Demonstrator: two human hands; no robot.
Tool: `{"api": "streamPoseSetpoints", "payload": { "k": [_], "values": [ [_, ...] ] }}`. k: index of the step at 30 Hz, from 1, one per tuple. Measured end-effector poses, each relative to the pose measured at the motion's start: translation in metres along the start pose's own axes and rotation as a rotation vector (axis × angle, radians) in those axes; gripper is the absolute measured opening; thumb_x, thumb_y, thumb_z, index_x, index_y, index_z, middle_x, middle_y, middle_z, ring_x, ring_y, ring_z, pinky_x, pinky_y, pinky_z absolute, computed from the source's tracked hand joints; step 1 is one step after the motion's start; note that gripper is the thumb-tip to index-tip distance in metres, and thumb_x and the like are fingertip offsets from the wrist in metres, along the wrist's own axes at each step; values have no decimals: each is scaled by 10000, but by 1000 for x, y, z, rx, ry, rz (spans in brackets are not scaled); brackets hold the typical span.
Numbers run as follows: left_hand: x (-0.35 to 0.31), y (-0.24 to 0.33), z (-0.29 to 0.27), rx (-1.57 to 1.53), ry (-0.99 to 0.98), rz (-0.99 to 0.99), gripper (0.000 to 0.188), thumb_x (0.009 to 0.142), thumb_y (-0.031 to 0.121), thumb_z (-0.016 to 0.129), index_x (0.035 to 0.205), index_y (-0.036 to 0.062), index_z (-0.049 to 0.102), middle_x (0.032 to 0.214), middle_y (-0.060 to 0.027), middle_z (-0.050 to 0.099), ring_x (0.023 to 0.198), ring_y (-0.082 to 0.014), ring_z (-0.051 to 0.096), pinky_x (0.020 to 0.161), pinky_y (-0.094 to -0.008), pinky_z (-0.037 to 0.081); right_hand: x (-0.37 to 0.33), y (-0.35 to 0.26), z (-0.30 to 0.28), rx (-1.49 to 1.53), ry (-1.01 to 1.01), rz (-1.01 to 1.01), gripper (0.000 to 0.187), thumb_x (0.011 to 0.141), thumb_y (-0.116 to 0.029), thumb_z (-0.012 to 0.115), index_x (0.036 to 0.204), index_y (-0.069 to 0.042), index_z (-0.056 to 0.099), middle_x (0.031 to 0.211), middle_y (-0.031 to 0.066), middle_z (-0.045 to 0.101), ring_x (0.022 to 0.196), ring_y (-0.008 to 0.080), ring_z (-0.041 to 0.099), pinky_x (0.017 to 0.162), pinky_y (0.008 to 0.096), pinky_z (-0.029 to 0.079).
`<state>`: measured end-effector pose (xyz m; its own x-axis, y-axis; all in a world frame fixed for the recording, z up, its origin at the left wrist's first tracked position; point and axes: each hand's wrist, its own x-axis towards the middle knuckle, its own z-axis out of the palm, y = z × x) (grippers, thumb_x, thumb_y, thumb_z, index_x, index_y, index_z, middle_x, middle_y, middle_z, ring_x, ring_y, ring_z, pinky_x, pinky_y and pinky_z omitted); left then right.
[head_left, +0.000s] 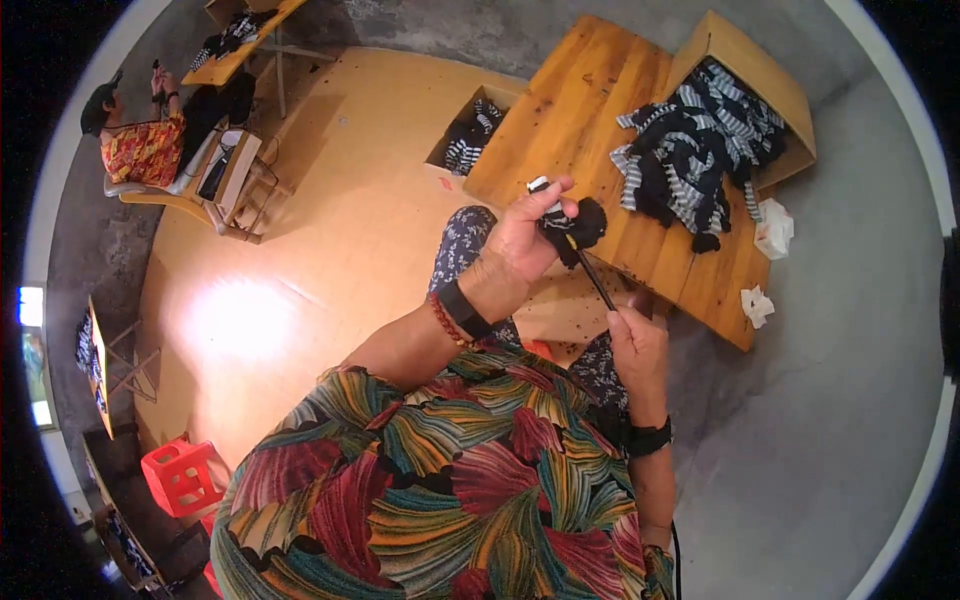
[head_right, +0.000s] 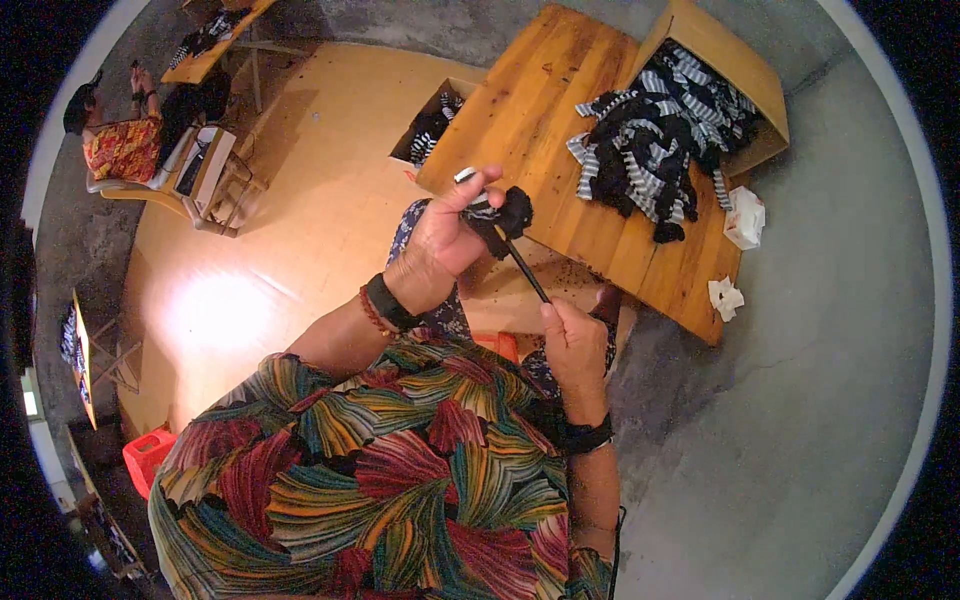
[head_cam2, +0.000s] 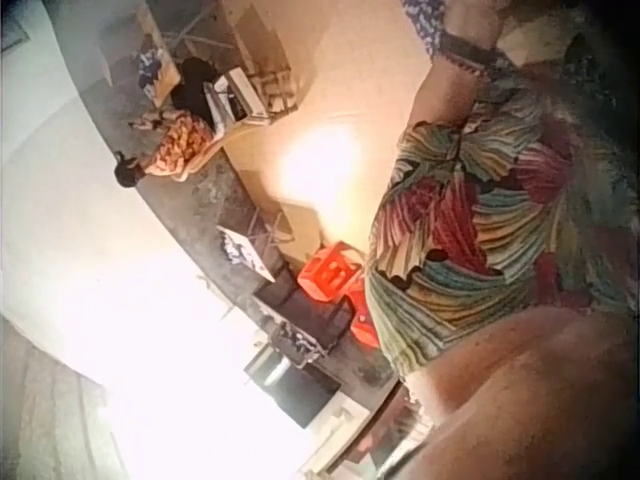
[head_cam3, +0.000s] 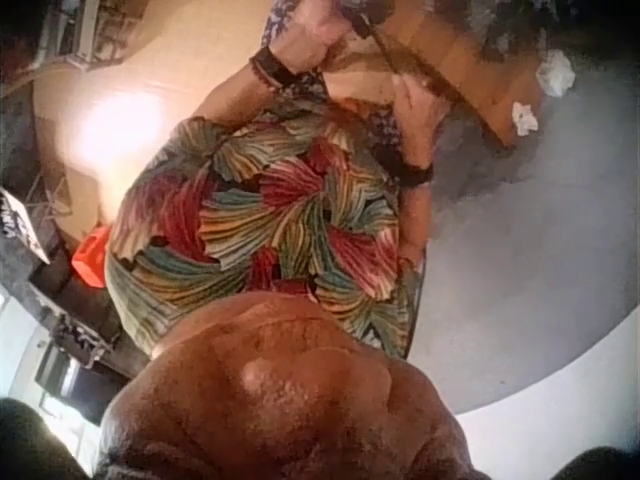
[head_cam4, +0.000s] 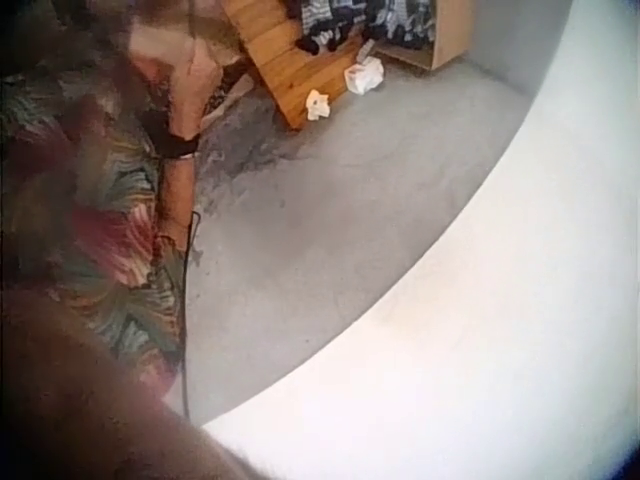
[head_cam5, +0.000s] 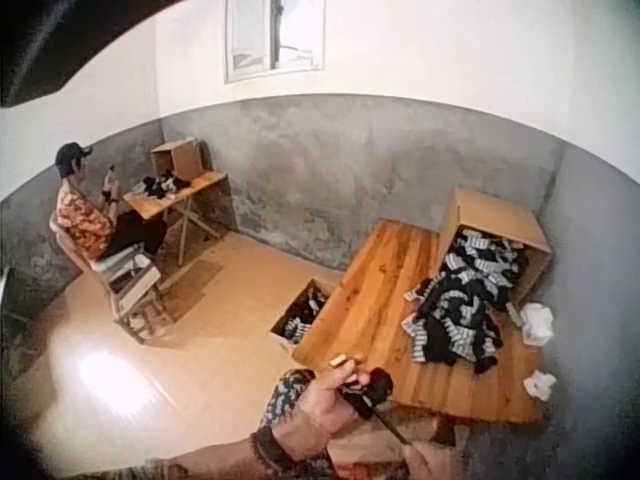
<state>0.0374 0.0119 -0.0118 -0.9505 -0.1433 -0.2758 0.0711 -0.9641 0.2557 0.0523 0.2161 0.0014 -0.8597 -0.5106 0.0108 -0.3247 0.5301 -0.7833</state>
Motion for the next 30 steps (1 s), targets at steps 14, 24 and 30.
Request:
{"api": "streamPoseSetpoints", "payload": {
  "k": [14,24,30],
  "values": [
    [0,-7,3,111,-164,-110,267,817,322,561,672,132,442,564,2,441,583,-198,476,605,-365,452,6,-4,8,133,-29,3,223,849,-176,503,787,35,539,555,77,359,531,86,367,486,264,351],
    [-4,-22,6,238,-212,-60,335,818,330,549,622,106,397,538,-82,474,610,-296,576,579,-396,469,18,-9,26,382,-70,119,252,857,-186,488,802,46,570,614,4,468,600,79,424,549,235,366],
    [-5,-16,12,298,-132,-4,316,826,271,533,614,94,378,528,-96,469,582,-292,567,585,-385,476,30,-30,34,786,-201,340,225,873,-211,482,787,-19,562,504,-45,384,443,35,336,399,186,247]
  ]
}}
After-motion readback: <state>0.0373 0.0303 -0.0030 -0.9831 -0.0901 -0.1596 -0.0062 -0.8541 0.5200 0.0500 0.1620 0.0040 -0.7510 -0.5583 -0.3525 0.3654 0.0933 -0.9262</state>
